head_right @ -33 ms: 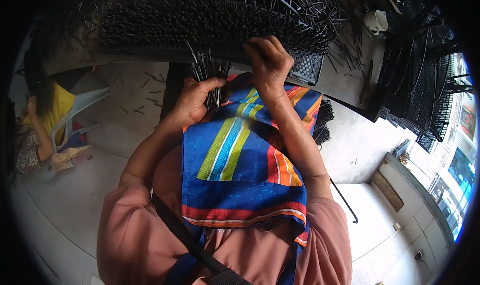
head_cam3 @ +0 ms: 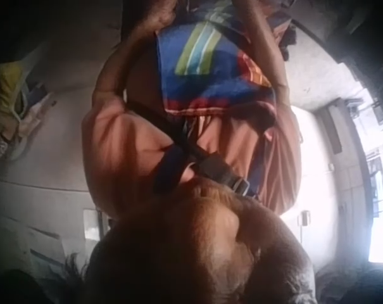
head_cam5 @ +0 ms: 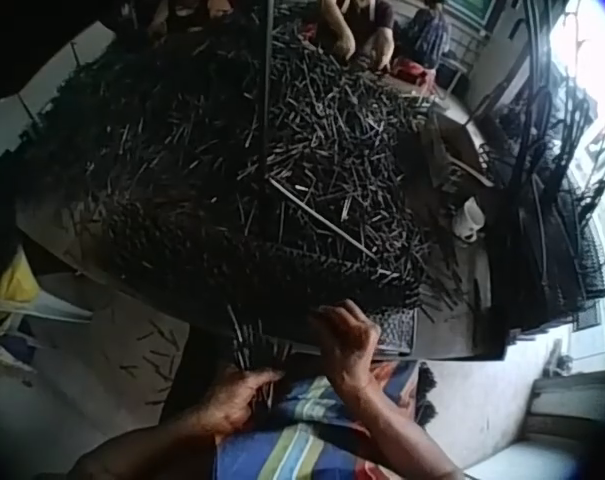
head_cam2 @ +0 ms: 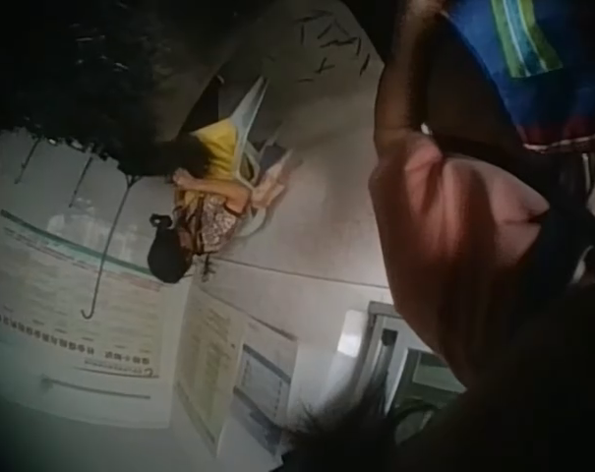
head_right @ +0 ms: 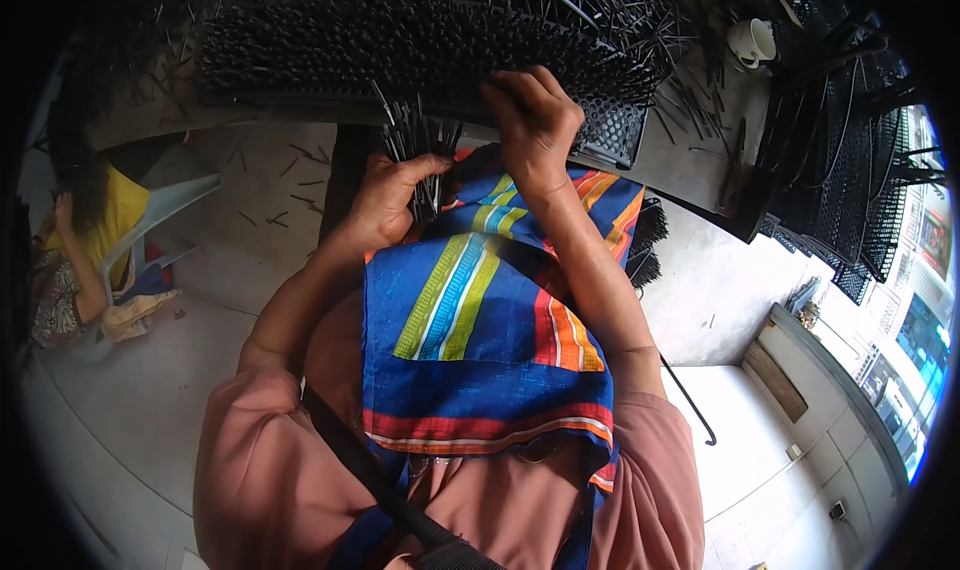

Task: Inserting small metal pins into a grid template to manually assemble a wire mesh component.

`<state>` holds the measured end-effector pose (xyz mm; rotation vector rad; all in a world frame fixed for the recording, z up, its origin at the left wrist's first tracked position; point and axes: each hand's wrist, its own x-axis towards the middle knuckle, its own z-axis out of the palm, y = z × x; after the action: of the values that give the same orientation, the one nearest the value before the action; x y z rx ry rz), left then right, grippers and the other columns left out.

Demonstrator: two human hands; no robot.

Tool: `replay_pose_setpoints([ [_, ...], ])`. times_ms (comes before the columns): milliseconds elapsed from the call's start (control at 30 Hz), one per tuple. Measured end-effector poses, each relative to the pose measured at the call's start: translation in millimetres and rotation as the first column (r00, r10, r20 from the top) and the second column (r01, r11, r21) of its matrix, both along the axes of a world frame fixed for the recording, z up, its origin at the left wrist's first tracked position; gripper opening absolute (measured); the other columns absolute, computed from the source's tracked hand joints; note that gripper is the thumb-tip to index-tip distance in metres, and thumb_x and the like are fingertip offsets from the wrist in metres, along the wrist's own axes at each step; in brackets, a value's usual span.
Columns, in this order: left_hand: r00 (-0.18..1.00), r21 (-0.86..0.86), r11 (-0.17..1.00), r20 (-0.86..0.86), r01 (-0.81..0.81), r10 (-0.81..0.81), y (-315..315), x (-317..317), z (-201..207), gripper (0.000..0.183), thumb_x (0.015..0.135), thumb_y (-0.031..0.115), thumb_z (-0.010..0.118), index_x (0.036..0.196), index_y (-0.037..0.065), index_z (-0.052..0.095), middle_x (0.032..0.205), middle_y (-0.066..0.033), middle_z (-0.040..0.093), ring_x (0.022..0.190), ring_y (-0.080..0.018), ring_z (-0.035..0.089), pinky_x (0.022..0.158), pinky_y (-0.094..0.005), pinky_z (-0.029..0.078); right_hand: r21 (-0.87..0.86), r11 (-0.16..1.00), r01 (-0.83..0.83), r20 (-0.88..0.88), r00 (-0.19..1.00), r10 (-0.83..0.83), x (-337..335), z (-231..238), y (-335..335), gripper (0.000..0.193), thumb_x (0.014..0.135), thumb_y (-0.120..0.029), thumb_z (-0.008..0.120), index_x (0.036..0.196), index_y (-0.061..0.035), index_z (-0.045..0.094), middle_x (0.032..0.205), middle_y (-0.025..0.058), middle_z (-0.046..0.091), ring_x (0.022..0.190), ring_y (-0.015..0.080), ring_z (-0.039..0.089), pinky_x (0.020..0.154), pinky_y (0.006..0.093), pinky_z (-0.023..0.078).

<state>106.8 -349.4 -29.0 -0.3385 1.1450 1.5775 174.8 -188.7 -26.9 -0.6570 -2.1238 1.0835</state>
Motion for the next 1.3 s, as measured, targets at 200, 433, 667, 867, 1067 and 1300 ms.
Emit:
replay_pose_setpoints([
  [200, 0.997, 0.033, 0.997, -0.032, -0.069, 0.07, 5.4, 1.0, 3.1, 0.018, 0.078, -0.002, 0.065, 0.096, 0.0, 0.065, 0.082, -0.0096, 0.066, 0.067, -0.02, 0.066, 0.055, -0.0322, 0.055, 0.109, 0.993, -0.055, 0.151, 0.988, 0.038, -10.3, 6.3, 1.3, 0.015, 0.072, -0.001, 0.071, 0.087, -0.0001, 0.069, 0.075, 0.0084, 0.062, 0.063, 0.0151, 0.061, 0.057, 0.0238, 0.046],
  [433, 0.995, 0.041, 0.995, -0.039, -0.088, 0.09, 6.0, -0.2, 10.1, 0.019, 0.077, -0.005, 0.064, 0.095, -0.002, 0.065, 0.087, -0.0109, 0.067, 0.073, -0.0193, 0.066, 0.065, -0.0312, 0.055, 0.001, 0.985, -0.171, 0.319, 0.934, 0.162, -3.0, 13.0, 0.6, 0.014, 0.075, -0.005, 0.07, 0.087, 0.002, 0.069, 0.073, 0.009, 0.065, 0.066, 0.0135, 0.064, 0.059, 0.0261, 0.05],
  [667, 0.993, 0.104, 0.994, -0.121, 0.017, -0.004, 7.4, 1.5, 6.0, 0.022, 0.075, -0.008, 0.063, 0.097, -0.004, 0.066, 0.092, -0.0128, 0.068, 0.081, -0.0205, 0.067, 0.072, -0.0311, 0.056, -0.701, 0.708, -0.091, 0.245, 0.901, 0.359, 12.2, 7.8, -12.6, 0.01, 0.074, -0.007, 0.069, 0.077, 0.0023, 0.068, 0.064, 0.0041, 0.062, 0.059, 0.0089, 0.057, 0.054, 0.0255, 0.047],
  [867, 0.997, 0.012, 0.997, -0.026, -0.075, 0.075, 7.4, 0.5, 4.6, 0.016, 0.078, -0.004, 0.063, 0.094, -0.002, 0.065, 0.087, -0.012, 0.067, 0.072, -0.0219, 0.067, 0.063, -0.0346, 0.056, -0.801, 0.594, 0.077, 0.144, 0.987, 0.067, 20.5, 10.7, -8.8, 0.006, 0.078, -0.006, 0.069, 0.078, -0.001, 0.067, 0.065, 0.0, 0.06, 0.054, 0.0046, 0.049, 0.049, 0.0205, 0.037],
  [1067, 0.998, -0.045, 0.999, -0.053, 0.013, -0.016, 0.7, 4.9, 0.9, 0.013, 0.079, -0.002, 0.062, 0.092, -0.004, 0.064, 0.08, -0.014, 0.067, 0.065, -0.0226, 0.066, 0.056, -0.0337, 0.055, -0.372, 0.922, 0.104, -0.169, 0.97, -0.177, 24.1, 2.9, 12.9, 0.006, 0.078, 0.0, 0.071, 0.083, -0.0026, 0.069, 0.072, -0.0046, 0.06, 0.063, 0.0019, 0.05, 0.055, 0.016, 0.036],
  [1300, 0.998, -0.044, 0.997, -0.031, 0.059, -0.061, 3.0, 6.1, 4.5, 0.011, 0.079, -0.001, 0.063, 0.09, -0.004, 0.064, 0.075, -0.0127, 0.066, 0.062, -0.0209, 0.065, 0.054, -0.0321, 0.053, -0.272, 0.962, 0.023, -0.201, 0.976, -0.08, 24.5, -10.2, 10.9, 0.01, 0.075, 0.006, 0.07, 0.083, 0.0007, 0.068, 0.083, -0.0004, 0.063, 0.073, 0.0038, 0.054, 0.064, 0.0189, 0.043],
])
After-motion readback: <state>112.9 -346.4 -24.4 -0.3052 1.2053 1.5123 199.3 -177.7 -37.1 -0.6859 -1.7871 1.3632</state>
